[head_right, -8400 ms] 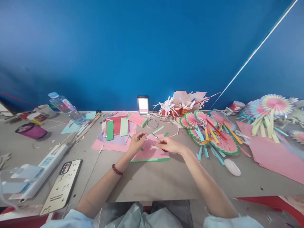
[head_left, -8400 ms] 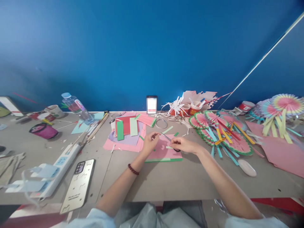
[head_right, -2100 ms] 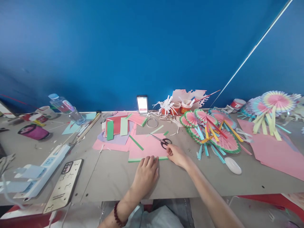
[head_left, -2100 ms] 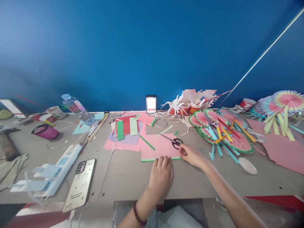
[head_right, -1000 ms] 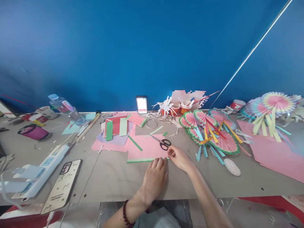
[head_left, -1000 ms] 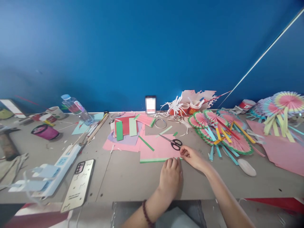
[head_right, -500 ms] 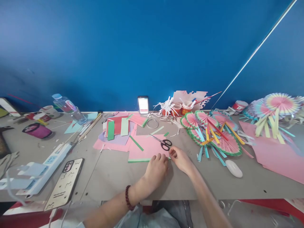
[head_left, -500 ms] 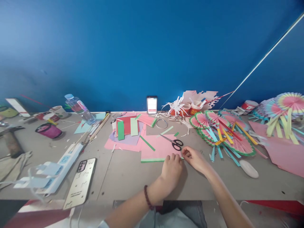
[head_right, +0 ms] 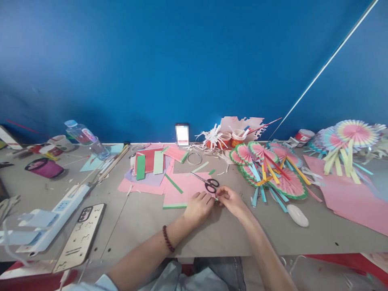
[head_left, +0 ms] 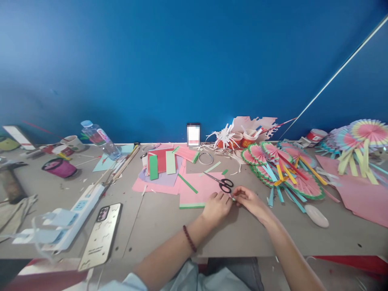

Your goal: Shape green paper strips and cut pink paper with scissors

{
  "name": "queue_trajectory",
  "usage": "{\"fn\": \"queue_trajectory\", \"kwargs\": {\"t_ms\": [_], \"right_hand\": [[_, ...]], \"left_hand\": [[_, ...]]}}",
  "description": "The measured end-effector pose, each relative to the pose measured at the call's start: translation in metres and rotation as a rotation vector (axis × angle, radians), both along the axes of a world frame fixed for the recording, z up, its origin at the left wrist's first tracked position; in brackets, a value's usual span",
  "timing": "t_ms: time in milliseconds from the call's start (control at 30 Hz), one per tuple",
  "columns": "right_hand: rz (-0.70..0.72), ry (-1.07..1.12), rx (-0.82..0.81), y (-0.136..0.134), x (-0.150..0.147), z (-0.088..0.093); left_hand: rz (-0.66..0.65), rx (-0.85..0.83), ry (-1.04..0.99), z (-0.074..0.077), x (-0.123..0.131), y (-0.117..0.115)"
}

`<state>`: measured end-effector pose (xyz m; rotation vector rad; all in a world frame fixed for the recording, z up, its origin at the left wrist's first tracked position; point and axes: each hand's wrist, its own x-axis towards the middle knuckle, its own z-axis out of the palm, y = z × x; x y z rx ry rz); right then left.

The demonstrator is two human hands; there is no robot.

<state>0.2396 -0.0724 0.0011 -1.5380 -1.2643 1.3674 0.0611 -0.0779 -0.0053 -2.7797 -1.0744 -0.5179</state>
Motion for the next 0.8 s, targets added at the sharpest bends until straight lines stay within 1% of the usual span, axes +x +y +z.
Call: {"fn": "queue_trajectory", "kwargs": {"t_ms": [67, 133, 200, 267, 333, 400, 533, 667, 800], "right_hand": [[-0.020, -0.015, 0.004, -0.001, 0.002, -0.001], [-0.032, -0.063, 0.011, -0.001, 0.004, -0.001], [-0.029, -0.162, 0.020, -0.002, 0.008, 0.000], [-0.014, -0.295, 0.042, -0.002, 0.012, 0.003], [-0.006, -0.414, 0.098, 0.000, 0.016, 0.007], [0.009, -0.482, 0.169, 0.004, 0.017, 0.012], [0.099, -0.537, 0.264, 0.018, 0.012, 0.023], [0.188, -0.577, 0.339, 0.037, 0.002, 0.028], [0.250, -0.679, 0.297, 0.054, -0.009, 0.029]], "left_hand": [[-0.019, -0.003, 0.015, 0.001, 0.000, 0.000], [-0.007, -0.014, 0.030, 0.001, 0.000, -0.001], [-0.016, -0.030, 0.041, 0.000, -0.001, -0.001], [0.011, -0.035, 0.033, 0.001, -0.001, -0.001], [0.042, -0.054, 0.010, 0.002, -0.001, -0.002], [0.065, -0.082, -0.031, 0.005, -0.001, -0.003], [0.103, -0.115, -0.142, 0.006, 0.001, -0.001], [0.127, -0.152, -0.214, 0.004, 0.002, 0.006], [0.137, -0.175, -0.249, 0.004, 0.001, 0.009]]}}
